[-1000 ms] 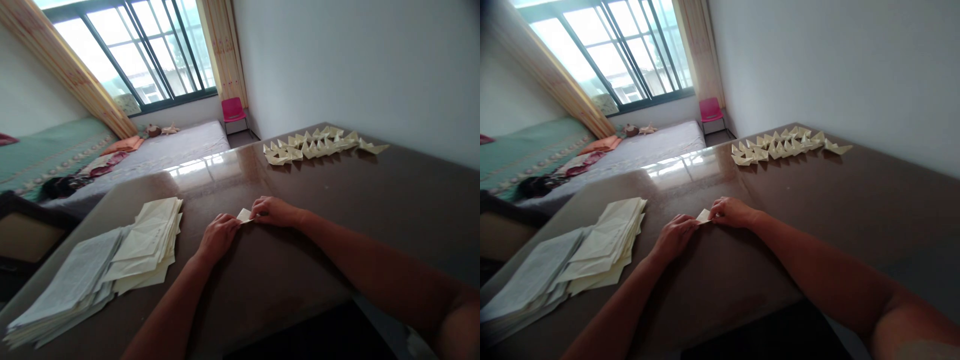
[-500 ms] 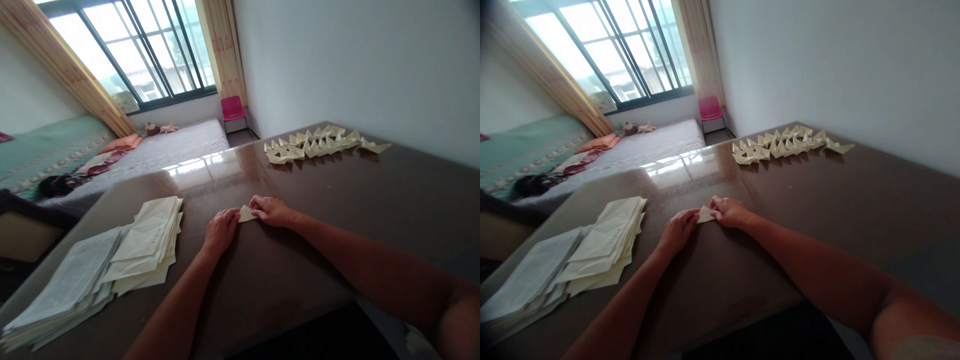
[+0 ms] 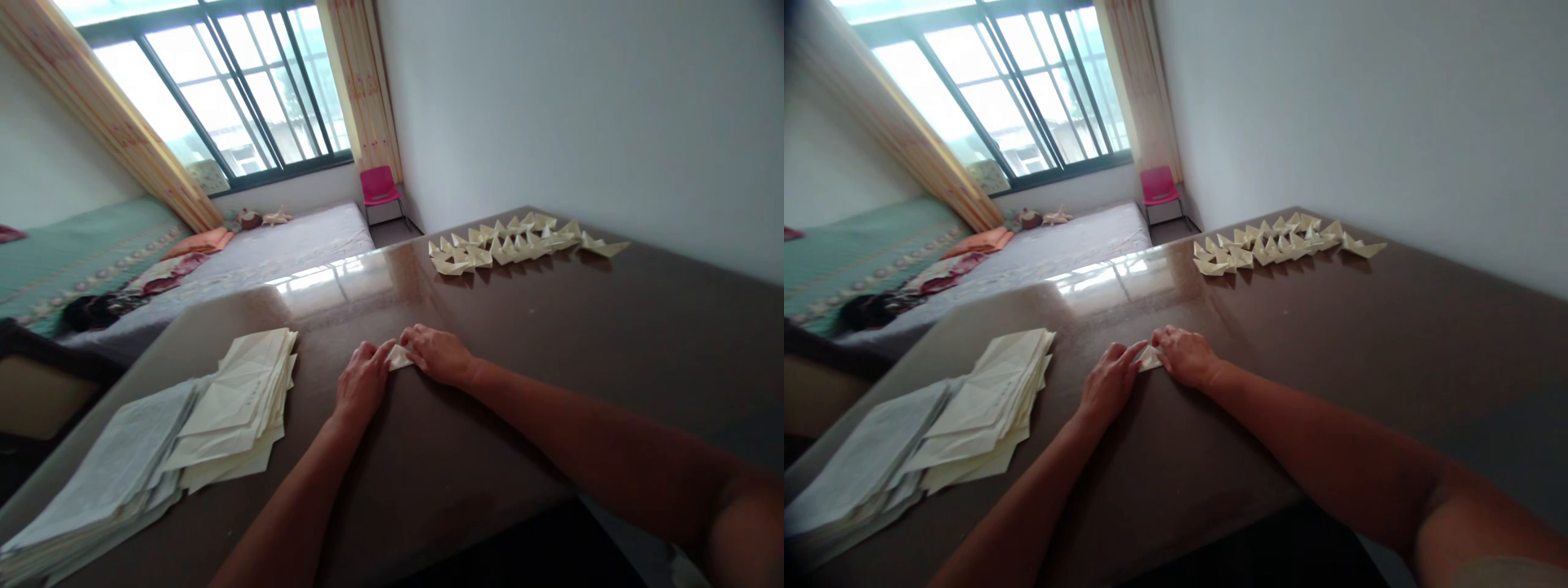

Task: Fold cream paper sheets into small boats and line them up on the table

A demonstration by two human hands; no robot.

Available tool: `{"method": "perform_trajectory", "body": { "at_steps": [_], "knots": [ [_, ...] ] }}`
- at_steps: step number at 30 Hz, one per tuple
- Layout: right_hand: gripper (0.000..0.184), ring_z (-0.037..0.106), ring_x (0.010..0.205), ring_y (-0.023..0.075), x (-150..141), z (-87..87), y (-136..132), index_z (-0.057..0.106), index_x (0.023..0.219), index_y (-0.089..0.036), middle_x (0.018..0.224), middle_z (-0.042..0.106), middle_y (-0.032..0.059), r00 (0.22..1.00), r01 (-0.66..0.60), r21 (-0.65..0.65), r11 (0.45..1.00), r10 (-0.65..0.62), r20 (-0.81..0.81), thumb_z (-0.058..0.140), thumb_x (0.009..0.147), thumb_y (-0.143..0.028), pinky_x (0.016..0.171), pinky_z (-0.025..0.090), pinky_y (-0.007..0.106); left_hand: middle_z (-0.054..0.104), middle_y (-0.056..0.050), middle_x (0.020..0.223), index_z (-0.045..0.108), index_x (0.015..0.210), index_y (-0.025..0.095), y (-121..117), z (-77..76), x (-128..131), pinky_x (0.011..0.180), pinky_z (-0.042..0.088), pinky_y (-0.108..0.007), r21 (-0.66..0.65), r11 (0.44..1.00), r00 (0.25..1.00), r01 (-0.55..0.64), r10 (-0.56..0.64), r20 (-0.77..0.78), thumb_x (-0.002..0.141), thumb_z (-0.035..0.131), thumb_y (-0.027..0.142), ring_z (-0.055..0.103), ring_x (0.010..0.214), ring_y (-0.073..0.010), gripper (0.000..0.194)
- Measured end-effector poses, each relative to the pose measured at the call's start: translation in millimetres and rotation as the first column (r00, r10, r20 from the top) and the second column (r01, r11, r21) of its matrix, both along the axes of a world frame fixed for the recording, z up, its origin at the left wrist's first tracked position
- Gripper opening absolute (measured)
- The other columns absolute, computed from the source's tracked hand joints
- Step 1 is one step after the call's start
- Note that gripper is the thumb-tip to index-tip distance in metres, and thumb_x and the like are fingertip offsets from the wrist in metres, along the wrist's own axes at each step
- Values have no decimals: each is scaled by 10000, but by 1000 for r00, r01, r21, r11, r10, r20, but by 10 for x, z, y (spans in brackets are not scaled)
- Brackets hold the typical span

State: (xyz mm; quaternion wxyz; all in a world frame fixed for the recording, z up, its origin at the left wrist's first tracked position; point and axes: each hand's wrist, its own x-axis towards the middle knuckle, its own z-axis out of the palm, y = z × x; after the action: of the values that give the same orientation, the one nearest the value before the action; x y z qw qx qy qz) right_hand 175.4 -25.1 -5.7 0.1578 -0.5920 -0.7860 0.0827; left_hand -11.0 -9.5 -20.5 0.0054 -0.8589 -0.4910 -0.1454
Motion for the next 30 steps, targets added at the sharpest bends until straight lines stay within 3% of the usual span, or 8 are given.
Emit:
{"method": "perform_trajectory", "body": {
  "at_steps": [4,8,14,20,26,30],
  "knots": [
    [218,545,1004,203,2,14,-6,631,1004,-235,1051,615,60,984,-136,90,987,124,128,427,946,-291,768,409,289,609,-37,1084,658,1096,269,3,19,-29,861,470,-303,45,985,984,166,-169,59,946,415,262,507,995,-192,286],
    [199,520,1019,242,-32,59,-84,641,1018,-212,1038,627,81,942,-244,125,962,204,265,467,922,-219,793,411,357,645,-31,1037,667,1099,270,-15,34,-42,846,481,-310,12,966,965,260,-260,34,938,437,227,515,966,-192,284],
    [297,514,1037,264,-91,111,-300,601,1146,-117,1106,615,152,912,-191,110,975,135,388,410,919,-133,808,422,422,639,-67,1017,635,1168,202,-137,86,-64,859,481,-327,-1,981,972,193,-192,-139,914,451,156,520,970,-209,317],
    [322,505,1076,274,-89,107,-398,646,1100,-113,1149,616,164,887,-172,49,984,134,442,385,912,-106,814,442,449,650,-66,1094,640,1144,222,-276,196,-71,788,484,-366,25,996,950,84,-72,-305,884,481,151,545,1007,-245,313],
    [356,426,1240,295,-82,64,-427,674,1098,-147,1394,472,160,874,-177,-15,984,164,457,404,878,-76,894,421,499,648,-33,1160,634,1127,224,-363,235,-59,764,489,-354,33,999,947,43,-31,-320,862,459,107,539,1069,-232,339],
    [330,401,1265,309,-99,79,-442,701,1032,-157,1400,465,162,873,-206,-52,977,208,442,430,861,-77,904,408,518,640,-10,1173,653,1052,244,-353,225,-81,749,491,-337,31,999,957,44,-33,-289,868,436,127,529,1093,-219,308]
  ]
}}
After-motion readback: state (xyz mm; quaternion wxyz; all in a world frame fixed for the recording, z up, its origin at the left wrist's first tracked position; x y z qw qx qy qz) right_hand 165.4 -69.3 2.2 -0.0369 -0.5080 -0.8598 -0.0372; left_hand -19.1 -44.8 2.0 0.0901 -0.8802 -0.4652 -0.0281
